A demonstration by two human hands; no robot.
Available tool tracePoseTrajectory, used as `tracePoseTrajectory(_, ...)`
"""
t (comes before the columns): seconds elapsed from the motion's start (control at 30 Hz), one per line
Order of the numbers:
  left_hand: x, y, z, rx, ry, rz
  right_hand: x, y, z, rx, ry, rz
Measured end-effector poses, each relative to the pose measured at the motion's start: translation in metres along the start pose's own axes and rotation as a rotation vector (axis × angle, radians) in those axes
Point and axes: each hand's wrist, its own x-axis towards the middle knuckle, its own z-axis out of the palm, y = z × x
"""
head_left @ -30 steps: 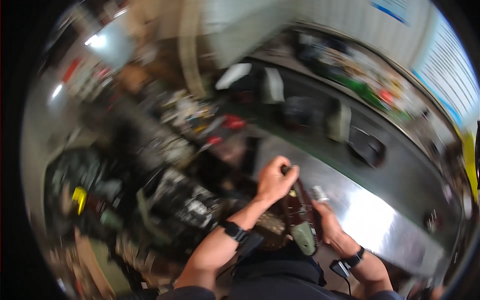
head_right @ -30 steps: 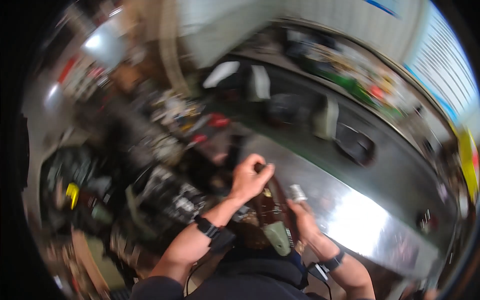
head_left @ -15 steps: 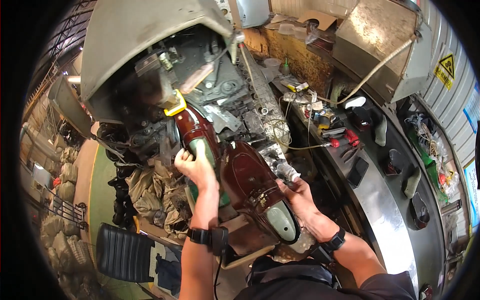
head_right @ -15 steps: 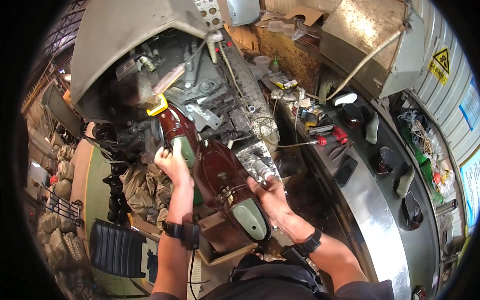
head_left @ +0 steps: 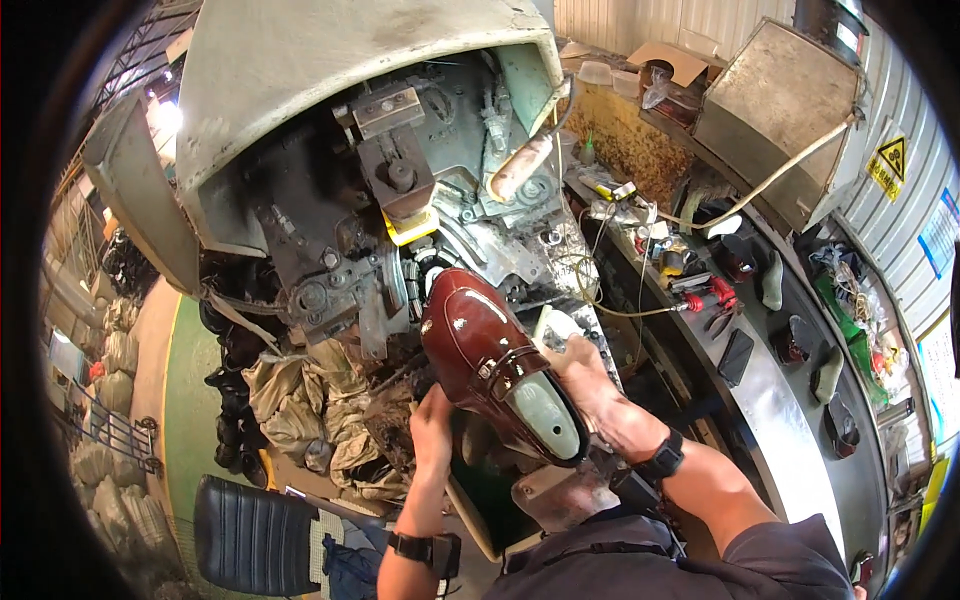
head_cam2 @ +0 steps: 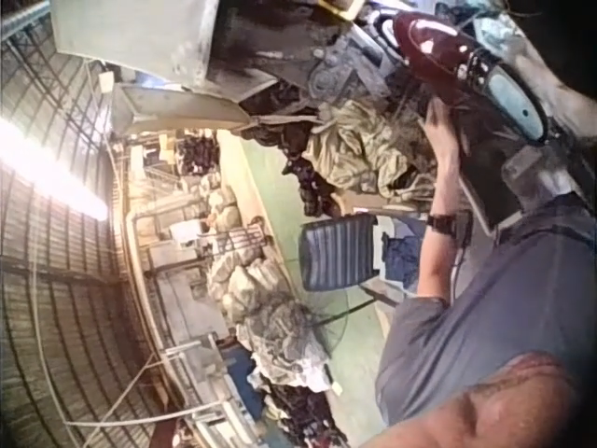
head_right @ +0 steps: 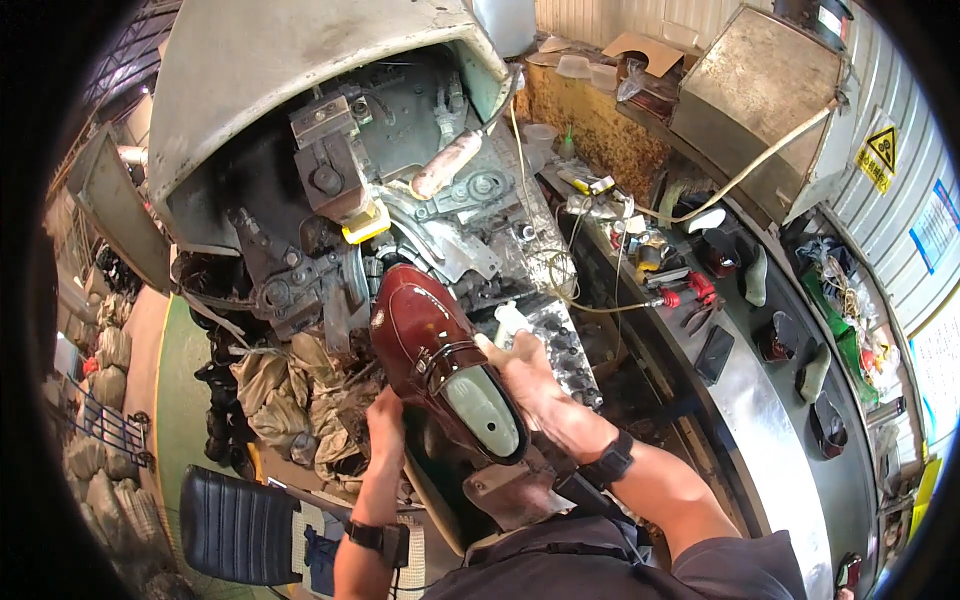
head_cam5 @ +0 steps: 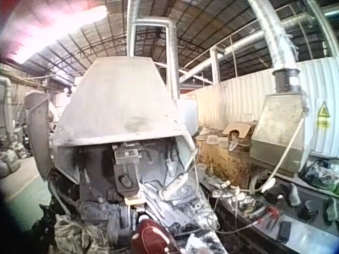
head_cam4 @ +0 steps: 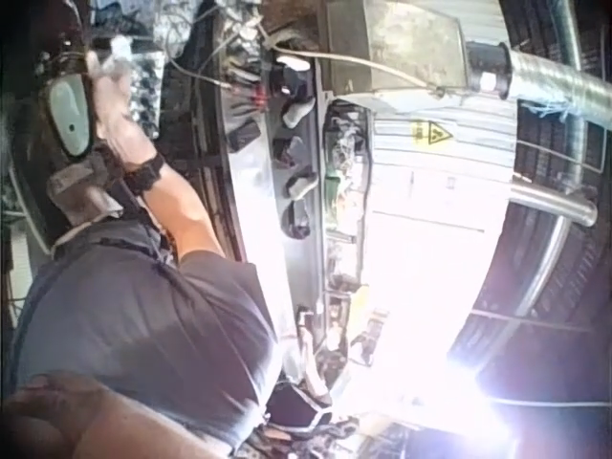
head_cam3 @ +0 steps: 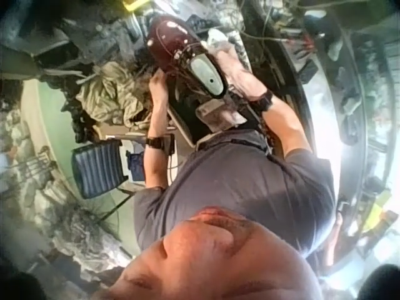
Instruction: Operating a footwear lasting or finishing machine and organizing components on a conveyor belt.
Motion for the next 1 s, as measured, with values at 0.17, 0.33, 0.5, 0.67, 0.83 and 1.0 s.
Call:
tracePoseTrajectory(0.17, 0.012, 0.053, 0.044, -0.302, 0.104, -0.116, 0.064, 0.026, 0.008, 0.029, -0.006, -0.031)
tracePoseTrajectory(0.33, 0.045, 0.034, 0.029, -0.381, 0.075, -0.145, 0.094, 0.043, 0.024, 0.080, 0.077, -0.097)
tracePoseTrajectory(0.5, 0.060, 0.038, 0.039, -0.430, 0.237, -0.201, 0.114, 0.039, 0.027, 0.154, 0.057, -0.051)
tracePoseTrajectory(0.67, 0.068, 0.036, 0.035, -0.451, 0.206, -0.290, 0.112, 0.029, 0.033, 0.130, 0.077, 0.023)
tracePoseTrajectory(0.83, 0.075, 0.031, 0.029, -0.535, 0.169, -0.520, 0.115, 0.018, 0.033, 0.159, 0.069, 0.094)
tracePoseTrajectory(1.0, 0.077, -0.018, 0.045, -0.602, 0.215, -0.211, 0.146, 0.066, -0.002, 0.036, 0.031, -0.054)
